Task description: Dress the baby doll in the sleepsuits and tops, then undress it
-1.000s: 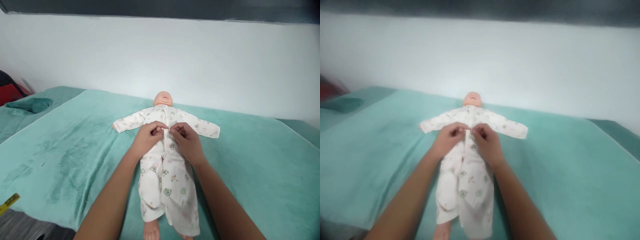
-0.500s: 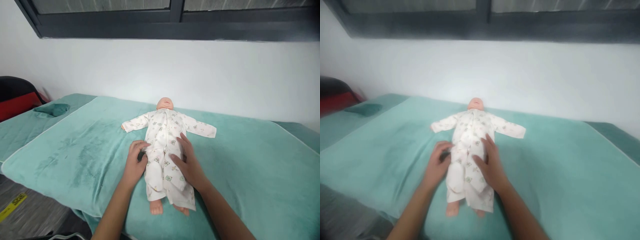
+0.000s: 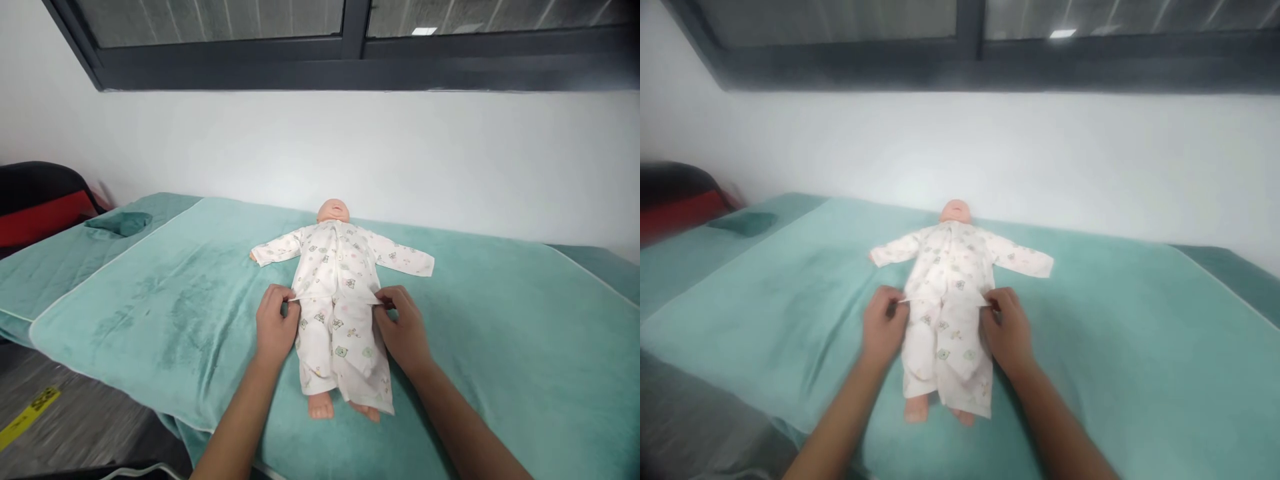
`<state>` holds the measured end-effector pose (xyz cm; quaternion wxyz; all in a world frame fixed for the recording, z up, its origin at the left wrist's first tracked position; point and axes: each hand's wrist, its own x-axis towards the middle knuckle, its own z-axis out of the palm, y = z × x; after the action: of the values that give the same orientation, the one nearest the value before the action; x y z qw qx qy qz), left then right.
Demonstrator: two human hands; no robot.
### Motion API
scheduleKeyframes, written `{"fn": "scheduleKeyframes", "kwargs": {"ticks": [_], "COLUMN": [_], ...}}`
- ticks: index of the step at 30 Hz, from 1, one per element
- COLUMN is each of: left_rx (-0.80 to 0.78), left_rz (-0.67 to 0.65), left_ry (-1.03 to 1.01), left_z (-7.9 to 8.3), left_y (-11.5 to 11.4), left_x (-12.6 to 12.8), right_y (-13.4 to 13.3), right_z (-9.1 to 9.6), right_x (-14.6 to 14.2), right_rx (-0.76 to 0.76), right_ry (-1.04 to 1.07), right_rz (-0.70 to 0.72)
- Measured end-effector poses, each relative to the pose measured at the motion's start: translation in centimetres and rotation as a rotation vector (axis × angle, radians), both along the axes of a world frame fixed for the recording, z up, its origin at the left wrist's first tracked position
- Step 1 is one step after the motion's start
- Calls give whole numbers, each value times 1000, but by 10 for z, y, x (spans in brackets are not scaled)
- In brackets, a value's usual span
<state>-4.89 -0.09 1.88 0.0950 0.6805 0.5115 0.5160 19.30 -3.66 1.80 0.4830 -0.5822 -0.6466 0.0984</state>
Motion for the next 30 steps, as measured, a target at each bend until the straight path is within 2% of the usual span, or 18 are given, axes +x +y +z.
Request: {"fn": "scheduleKeyframes", "kwargs": {"ticks": [3, 7, 10, 13, 17, 19, 24, 28, 30], "left_rx": [-1, -48, 27, 171, 328, 362, 363, 343, 314], "left_rz": [-6, -29, -85, -113, -91, -84, -70, -86, -89], "left_ry": [79, 217, 239, 235, 333, 377, 454, 433, 381], "left_z": [-2, -4, -4, -4, -3, -3, -3, -5, -6], "left_y": [1, 10, 11, 7, 7, 10, 12, 9, 8], "left_x": [-2, -6, -7, -4, 3, 7, 10, 11, 11], "right_y": [2, 10, 15, 15, 20, 28, 42, 36, 32], "right_z": [2, 6, 9, 8, 7, 11, 24, 26, 27], "right_x": [19, 43, 50, 46, 29, 16, -15, -18, -14], "right_rx": [21, -92, -120, -35, 224, 308, 303, 278, 229], "right_ry": [-64, -207, -280, -338, -350, -346, -199, -258, -223], "right_rz": [131, 349, 462, 412, 277, 250, 187, 325, 369]}}
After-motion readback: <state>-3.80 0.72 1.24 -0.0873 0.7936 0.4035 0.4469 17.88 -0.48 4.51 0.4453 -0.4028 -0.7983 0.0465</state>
